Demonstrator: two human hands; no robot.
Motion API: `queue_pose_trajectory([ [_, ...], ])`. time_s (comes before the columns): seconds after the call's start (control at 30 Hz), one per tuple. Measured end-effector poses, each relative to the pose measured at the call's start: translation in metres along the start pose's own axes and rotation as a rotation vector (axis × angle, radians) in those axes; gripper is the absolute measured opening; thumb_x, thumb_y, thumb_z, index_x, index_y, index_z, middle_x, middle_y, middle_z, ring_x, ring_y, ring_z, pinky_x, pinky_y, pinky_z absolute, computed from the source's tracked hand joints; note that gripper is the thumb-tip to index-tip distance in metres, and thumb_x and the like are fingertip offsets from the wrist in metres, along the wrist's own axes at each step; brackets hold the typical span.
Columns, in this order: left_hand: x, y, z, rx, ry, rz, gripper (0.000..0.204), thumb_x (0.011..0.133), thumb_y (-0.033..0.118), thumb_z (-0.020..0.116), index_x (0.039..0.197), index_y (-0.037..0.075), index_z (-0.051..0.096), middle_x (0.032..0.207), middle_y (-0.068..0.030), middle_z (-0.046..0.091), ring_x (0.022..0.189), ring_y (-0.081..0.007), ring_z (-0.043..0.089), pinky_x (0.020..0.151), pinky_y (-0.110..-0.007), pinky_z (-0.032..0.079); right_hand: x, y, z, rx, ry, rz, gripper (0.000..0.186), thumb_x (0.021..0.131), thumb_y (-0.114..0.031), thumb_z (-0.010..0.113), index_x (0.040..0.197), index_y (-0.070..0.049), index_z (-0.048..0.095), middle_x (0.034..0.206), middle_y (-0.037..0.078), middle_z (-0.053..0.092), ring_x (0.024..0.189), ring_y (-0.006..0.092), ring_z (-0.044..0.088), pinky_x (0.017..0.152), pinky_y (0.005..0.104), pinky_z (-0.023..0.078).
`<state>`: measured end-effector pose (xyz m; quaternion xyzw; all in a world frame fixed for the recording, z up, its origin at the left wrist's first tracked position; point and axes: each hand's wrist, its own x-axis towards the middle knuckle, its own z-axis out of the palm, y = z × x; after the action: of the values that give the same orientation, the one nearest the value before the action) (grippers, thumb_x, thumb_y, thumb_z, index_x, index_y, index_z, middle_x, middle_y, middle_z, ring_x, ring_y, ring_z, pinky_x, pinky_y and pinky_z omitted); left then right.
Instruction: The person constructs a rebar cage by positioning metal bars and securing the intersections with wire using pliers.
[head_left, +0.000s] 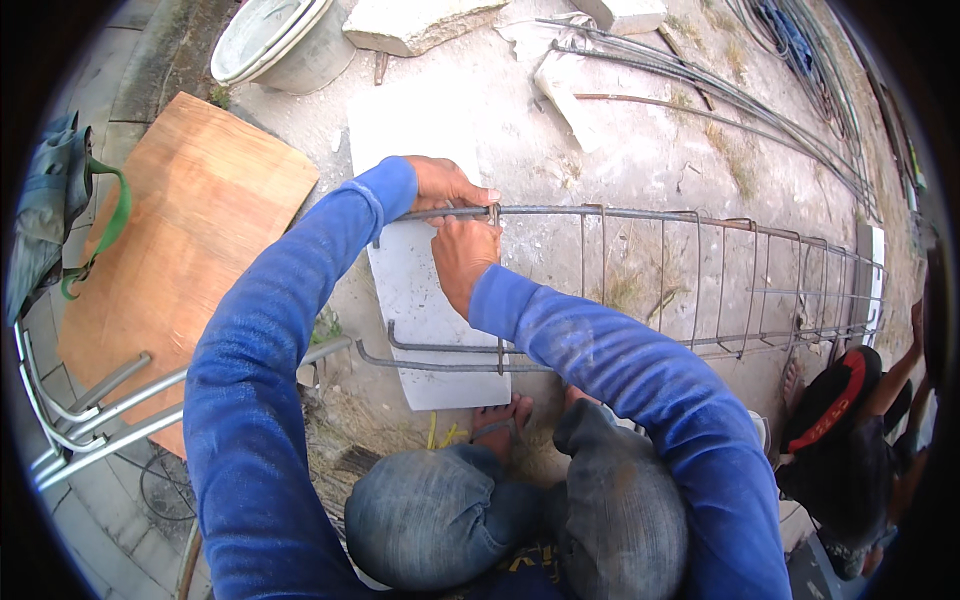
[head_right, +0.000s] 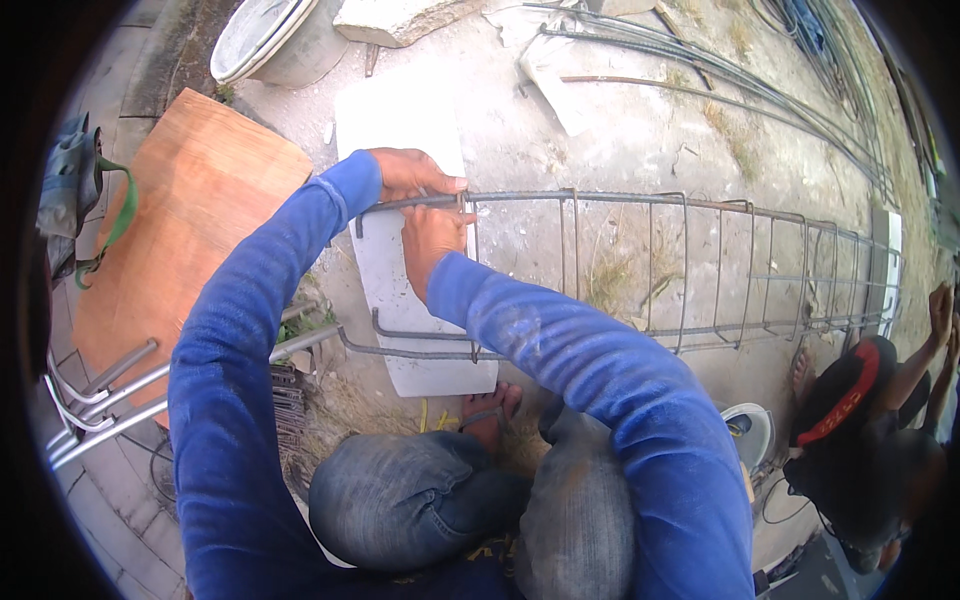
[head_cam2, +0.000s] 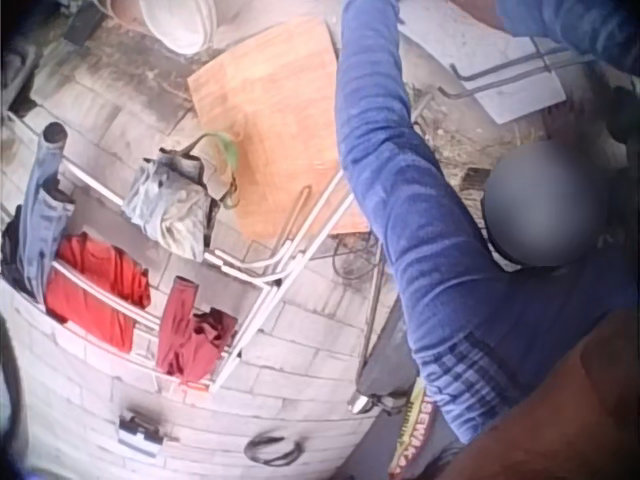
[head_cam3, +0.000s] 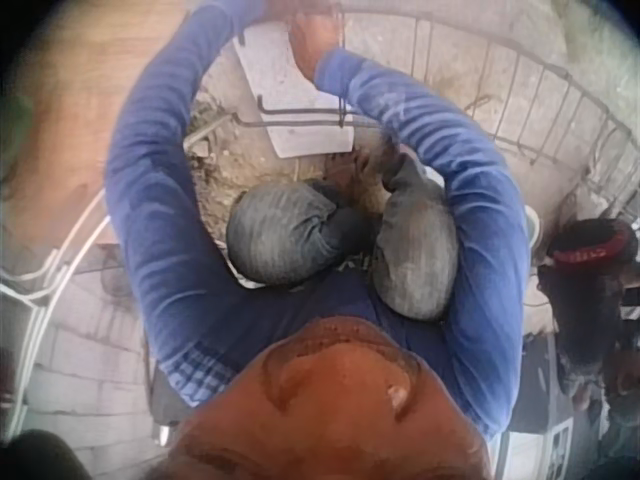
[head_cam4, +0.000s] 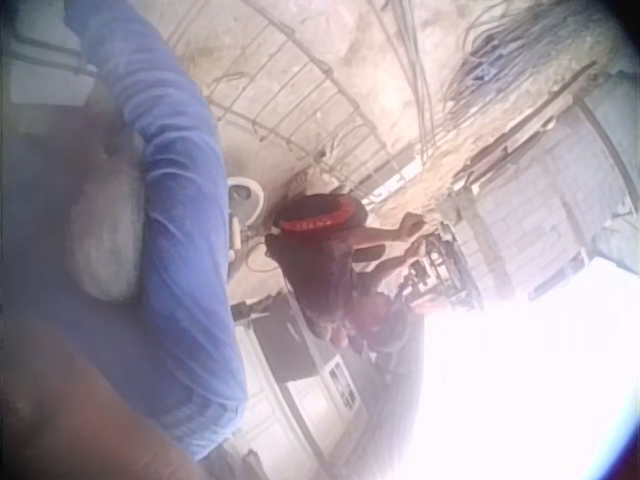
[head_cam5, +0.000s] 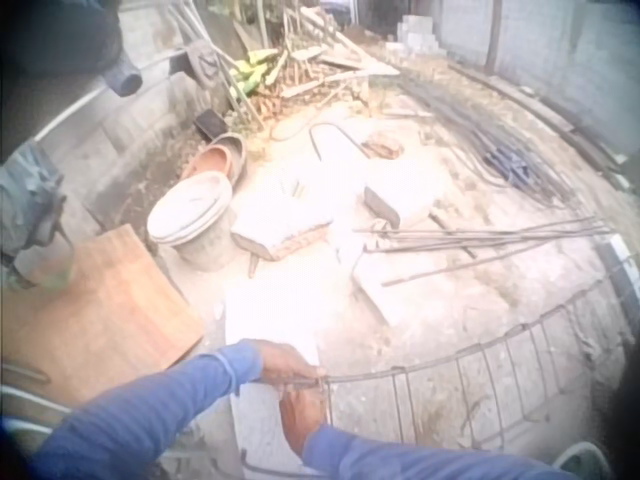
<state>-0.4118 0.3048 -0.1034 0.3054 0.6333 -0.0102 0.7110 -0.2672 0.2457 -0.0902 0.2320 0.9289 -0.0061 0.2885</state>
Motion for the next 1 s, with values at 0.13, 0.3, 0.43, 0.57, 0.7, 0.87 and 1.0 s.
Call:
queue_pose_trajectory([
  [0.13, -0.004, 0.003, -0.002, -0.063, -0.157, 0.059, 0.072, 0.089, 0.054, 0.073, 0.122, -0.01, 0.064, 0.11, -0.0193, 0.067, 0.069, -0.0137, 0.059, 0.056, -0.028, 0.046, -0.01, 0.008, 0.012, -0.216, 0.1, -0.023, 0.022, 0.082, -0.019, 0.069, 0.098, -0.007, 0.078, 0.111, 0.032, 0.07, 0.075, 0.0229, 0.069, 0.048, 0.0359, 0.046],
  [0.3, -0.005, 0.013, 0.001, -0.113, -0.132, 0.006, 0.057, 0.093, 0.05, 0.071, 0.112, -0.004, 0.067, 0.095, -0.0067, 0.065, 0.058, -0.0066, 0.047, 0.046, -0.025, 0.036, -0.011, 0.016, 0.013, -0.181, 0.099, -0.079, 0.024, 0.083, -0.019, 0.067, 0.099, -0.005, 0.077, 0.099, 0.023, 0.072, 0.077, 0.0254, 0.067, 0.055, 0.0419, 0.048],
  [0.43, -0.005, 0.017, 0.005, -0.12, -0.085, 0.006, 0.05, 0.094, 0.048, 0.071, 0.108, 0.001, 0.069, 0.093, -0.0026, 0.065, 0.058, -0.0067, 0.046, 0.046, -0.024, 0.034, -0.035, 0.026, 0.023, -0.139, 0.415, -0.035, 0.022, 0.084, -0.019, 0.067, 0.097, -0.004, 0.077, 0.091, 0.012, 0.069, 0.079, 0.0266, 0.065, 0.061, 0.0472, 0.05],
  [0.57, -0.008, 0.004, 0.009, -0.121, 0.006, 0.016, 0.046, 0.092, 0.048, 0.072, 0.104, 0.003, 0.071, 0.092, -0.0026, 0.068, 0.059, -0.008, 0.049, 0.047, -0.025, 0.037, -0.067, 0.045, 0.002, 0.208, 0.607, -0.308, 0.023, 0.09, -0.019, 0.062, 0.095, -0.002, 0.077, 0.082, 0.011, 0.069, 0.073, 0.0246, 0.066, 0.063, 0.0455, 0.052],
  [0.7, -0.011, 0.002, 0.011, -0.001, 0.105, 0.055, 0.051, 0.087, 0.054, 0.075, 0.102, 0.005, 0.075, 0.097, -0.0046, 0.073, 0.066, -0.0123, 0.058, 0.049, -0.026, 0.043, -0.044, 0.14, -0.044, 1.072, 0.403, -0.089, 0.037, 0.099, -0.03, 0.056, 0.095, 0.001, 0.077, 0.065, 0.009, 0.069, 0.056, 0.0176, 0.065, 0.061, 0.036, 0.053],
  [0.87, -0.014, 0.016, 0.016, 0.06, 0.091, 0.075, 0.061, 0.084, 0.061, 0.074, 0.106, 0.004, 0.075, 0.104, -0.0063, 0.074, 0.074, -0.0172, 0.061, 0.057, -0.03, 0.049, 0.037, 0.178, -0.008, 1.136, -0.234, -0.017, 0.049, 0.094, -0.048, 0.063, 0.106, -0.002, 0.075, 0.095, 0.017, 0.073, 0.088, 0.0257, 0.071, 0.072, 0.0355, 0.054],
  [1.0, -0.009, 0.018, 0.008, 0.118, 0.094, -0.008, 0.063, 0.086, 0.06, 0.072, 0.11, 0.002, 0.072, 0.106, -0.0058, 0.072, 0.082, -0.017, 0.059, 0.068, -0.033, 0.05, 0.065, 0.177, -0.017, 1.099, -0.534, -0.133, 0.055, 0.1, -0.055, 0.054, 0.108, -0.003, 0.069, 0.085, 0.005, 0.062, 0.072, 0.0129, 0.054, 0.063, 0.0333, 0.047],
])
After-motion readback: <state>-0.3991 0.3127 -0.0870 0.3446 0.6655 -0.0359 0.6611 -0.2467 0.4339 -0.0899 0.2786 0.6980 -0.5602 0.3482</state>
